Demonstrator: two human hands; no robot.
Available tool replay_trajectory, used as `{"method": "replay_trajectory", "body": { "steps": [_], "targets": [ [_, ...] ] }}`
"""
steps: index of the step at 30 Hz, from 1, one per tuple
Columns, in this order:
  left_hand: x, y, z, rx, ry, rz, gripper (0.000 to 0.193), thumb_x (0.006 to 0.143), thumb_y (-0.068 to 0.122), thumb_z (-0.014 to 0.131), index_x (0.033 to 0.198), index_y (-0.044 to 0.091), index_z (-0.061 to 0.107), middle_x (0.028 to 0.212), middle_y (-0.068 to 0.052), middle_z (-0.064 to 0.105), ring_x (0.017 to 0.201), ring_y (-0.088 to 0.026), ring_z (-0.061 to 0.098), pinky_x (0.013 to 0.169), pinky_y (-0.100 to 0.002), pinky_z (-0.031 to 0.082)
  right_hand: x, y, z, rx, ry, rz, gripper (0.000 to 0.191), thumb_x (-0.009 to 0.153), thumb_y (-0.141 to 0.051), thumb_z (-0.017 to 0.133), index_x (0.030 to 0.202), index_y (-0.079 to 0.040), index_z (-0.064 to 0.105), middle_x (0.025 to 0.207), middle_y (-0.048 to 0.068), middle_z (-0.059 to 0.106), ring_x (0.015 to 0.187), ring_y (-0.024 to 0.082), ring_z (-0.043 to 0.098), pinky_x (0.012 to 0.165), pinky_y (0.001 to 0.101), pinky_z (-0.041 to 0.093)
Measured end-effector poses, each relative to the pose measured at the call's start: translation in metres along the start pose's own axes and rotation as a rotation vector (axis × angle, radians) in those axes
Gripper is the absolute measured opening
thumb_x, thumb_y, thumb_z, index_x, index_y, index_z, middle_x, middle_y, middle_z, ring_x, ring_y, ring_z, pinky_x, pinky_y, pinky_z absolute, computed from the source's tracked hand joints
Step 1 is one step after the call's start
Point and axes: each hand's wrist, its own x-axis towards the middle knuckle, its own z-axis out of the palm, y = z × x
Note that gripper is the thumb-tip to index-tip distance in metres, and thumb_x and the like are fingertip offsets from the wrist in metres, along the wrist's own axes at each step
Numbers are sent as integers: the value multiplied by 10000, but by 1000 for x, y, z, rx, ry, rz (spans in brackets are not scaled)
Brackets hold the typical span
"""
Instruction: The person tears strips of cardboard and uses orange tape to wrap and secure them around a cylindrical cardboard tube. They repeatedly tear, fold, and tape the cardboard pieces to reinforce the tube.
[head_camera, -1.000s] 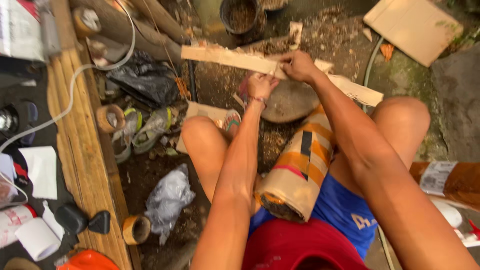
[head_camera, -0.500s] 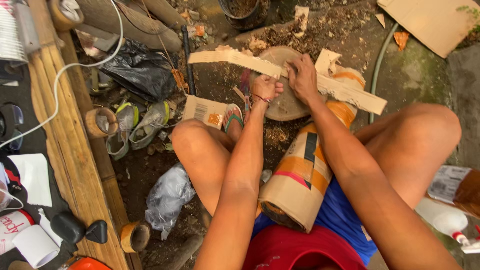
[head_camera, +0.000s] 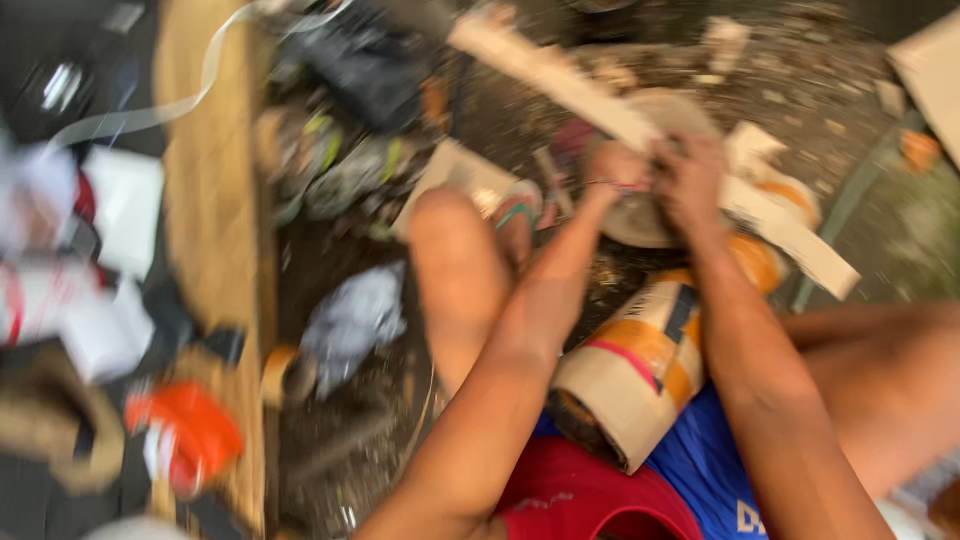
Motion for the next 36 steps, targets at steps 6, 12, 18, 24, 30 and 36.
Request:
{"method": "replay_trajectory", "body": {
  "steps": [6, 12, 18, 24, 30, 36],
  "targets": [
    [-23, -2, -38, 251, -57, 148, 368, 887, 383, 539, 920, 135, 809, 915, -130, 794, 886, -263, 757, 805, -372, 621, 18, -12, 31, -86, -90, 21, 330, 988, -254, 657, 1243, -86, 780, 1355, 125, 643, 1250, 360, 503, 1107, 546, 342],
    [-136, 34, -128, 188, 233, 320, 384, 884, 383, 606, 1143, 114, 697, 1097, -114, 756, 980, -295, 758, 848, -413, 617, 20, -10, 30, -149, -98, -55, 338, 1016, -245, 680, 1179, 50, 701, 1316, 150, 579, 1263, 353, 483, 1162, 505, 352],
    [-370, -56, -237, 338, 1041, 276, 461, 889, 282, 760, 1284, 85, 628, 1243, -104, 646, 1176, -332, 620, 1034, -472, 464, 10, -31, 24, -47, -136, -29, 298, 988, -176, 710, 1246, -38, 768, 1304, 129, 633, 1251, 380, 512, 1122, 472, 394],
    [-519, -172, -253, 801, 1171, -725, 799, 860, 587, 838, 1280, -38, 571, 1151, -256, 635, 1054, -450, 583, 873, -557, 465, 5, -25, -3, -121, -137, -101, 357, 948, -127, 692, 1299, -90, 744, 1323, 135, 656, 1207, 382, 555, 1092, 460, 437],
    [-556, -271, -213, 991, 990, -784, 536, 942, 517, 764, 1097, 14, 659, 1021, -207, 717, 981, -427, 658, 804, -600, 472, 16, -18, -32, -59, -322, -67, 563, 916, -291, 741, 1441, -105, 656, 1438, 199, 579, 1306, 409, 527, 1098, 486, 421],
    [-578, -286, -227, 945, 925, -965, 576, 986, 562, 643, 1013, -11, 685, 990, -260, 722, 924, -434, 676, 728, -582, 491, 85, -7, -154, -126, -935, 433, 740, 920, -581, 612, 1582, -299, 440, 1519, 127, 539, 1391, 339, 484, 1182, 538, 318]
  ]
}}
